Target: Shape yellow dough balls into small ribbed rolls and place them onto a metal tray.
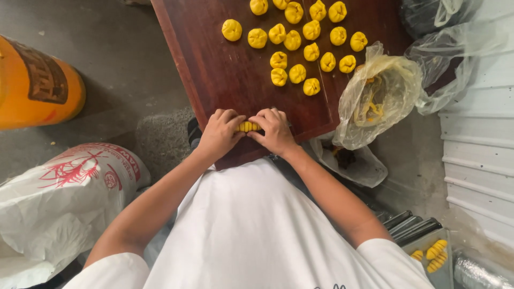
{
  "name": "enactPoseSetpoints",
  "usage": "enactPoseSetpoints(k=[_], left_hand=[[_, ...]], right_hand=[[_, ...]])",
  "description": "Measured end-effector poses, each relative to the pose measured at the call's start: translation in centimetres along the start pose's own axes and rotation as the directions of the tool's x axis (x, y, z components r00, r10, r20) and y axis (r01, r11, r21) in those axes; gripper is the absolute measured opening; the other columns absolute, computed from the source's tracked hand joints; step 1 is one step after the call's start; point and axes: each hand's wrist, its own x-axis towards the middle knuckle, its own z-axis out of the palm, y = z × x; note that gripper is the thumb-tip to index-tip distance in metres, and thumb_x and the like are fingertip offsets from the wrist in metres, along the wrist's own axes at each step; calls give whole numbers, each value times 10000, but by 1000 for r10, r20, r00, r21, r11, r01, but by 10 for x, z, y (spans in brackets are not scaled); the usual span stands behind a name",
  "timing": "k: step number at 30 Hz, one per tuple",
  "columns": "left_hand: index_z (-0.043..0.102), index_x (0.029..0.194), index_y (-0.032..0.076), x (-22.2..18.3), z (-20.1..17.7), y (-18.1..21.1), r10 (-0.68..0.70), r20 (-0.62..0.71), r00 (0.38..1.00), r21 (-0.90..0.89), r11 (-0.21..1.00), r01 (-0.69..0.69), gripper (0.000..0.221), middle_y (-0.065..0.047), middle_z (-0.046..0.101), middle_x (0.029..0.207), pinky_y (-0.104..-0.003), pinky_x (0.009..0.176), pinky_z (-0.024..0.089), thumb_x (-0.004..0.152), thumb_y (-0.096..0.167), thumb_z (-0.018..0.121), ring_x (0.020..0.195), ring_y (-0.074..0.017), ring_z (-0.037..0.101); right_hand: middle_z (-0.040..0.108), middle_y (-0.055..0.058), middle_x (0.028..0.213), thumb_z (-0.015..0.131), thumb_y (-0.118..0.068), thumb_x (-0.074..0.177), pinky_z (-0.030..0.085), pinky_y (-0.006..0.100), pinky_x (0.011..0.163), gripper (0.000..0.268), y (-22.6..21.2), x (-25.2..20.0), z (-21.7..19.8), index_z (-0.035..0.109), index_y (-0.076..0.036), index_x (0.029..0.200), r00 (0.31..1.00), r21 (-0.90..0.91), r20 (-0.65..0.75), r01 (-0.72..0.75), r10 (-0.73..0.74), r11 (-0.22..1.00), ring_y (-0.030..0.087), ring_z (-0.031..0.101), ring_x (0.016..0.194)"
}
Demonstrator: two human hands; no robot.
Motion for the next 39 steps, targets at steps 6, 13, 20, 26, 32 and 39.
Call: enactPoseSetpoints(k=[6,13,20,26,32,39], left_hand=[[710,1220,74,9,15,-23,63,-11,998,108,992,-61,391,-85,634,1143,-400,943,489,872,220,812,1066,-297,577],[710,1130,50,6,4,-15,97,99,990,74,992,-104,455,-97,629,1073,-402,916,492,748,271,824,1004,-300,566],[697,1077,84,22,19,-32,78,121,990,174,980,-99,407,-74,615,1048,-392,902,485,775,315,844,1011,-283,559],[701,1035,93,19,11,-21,72,233,970,183,976,-117,432,-65,612,1009,-397,889,484,724,348,859,1001,-277,556],[691,1016,115,20,13,-27,53,266,963,177,979,-103,423,-60,601,1013,-397,890,482,711,357,856,1021,-275,554],[669,1136,93,15,-11,-30,70,286,956,61,994,-91,550,-110,602,1128,-428,922,475,670,308,868,1099,-334,553]], right_hand=[[612,29,1081,867,-228,792,431,434,926,468,5,17,6,707,-123,1219,998,-89,-56,-25,20,996,245,584,1030],[604,47,1072,871,-237,780,431,427,916,445,0,1,4,699,-89,1162,998,-73,7,58,-58,996,258,579,1016],[617,48,1062,864,-218,792,427,434,908,395,11,18,10,701,-86,1126,999,-97,-29,40,-42,995,261,581,1012],[611,55,1011,859,-233,749,432,447,905,350,-3,10,2,681,-100,1020,998,-113,41,58,-54,992,276,579,992],[604,64,1035,872,-275,801,432,454,901,363,8,10,13,675,-113,1058,999,-138,44,22,-16,990,282,578,1015],[591,108,1092,846,-291,765,431,468,882,513,-24,11,1,647,-66,1182,997,-121,11,-70,72,990,324,569,1039]])
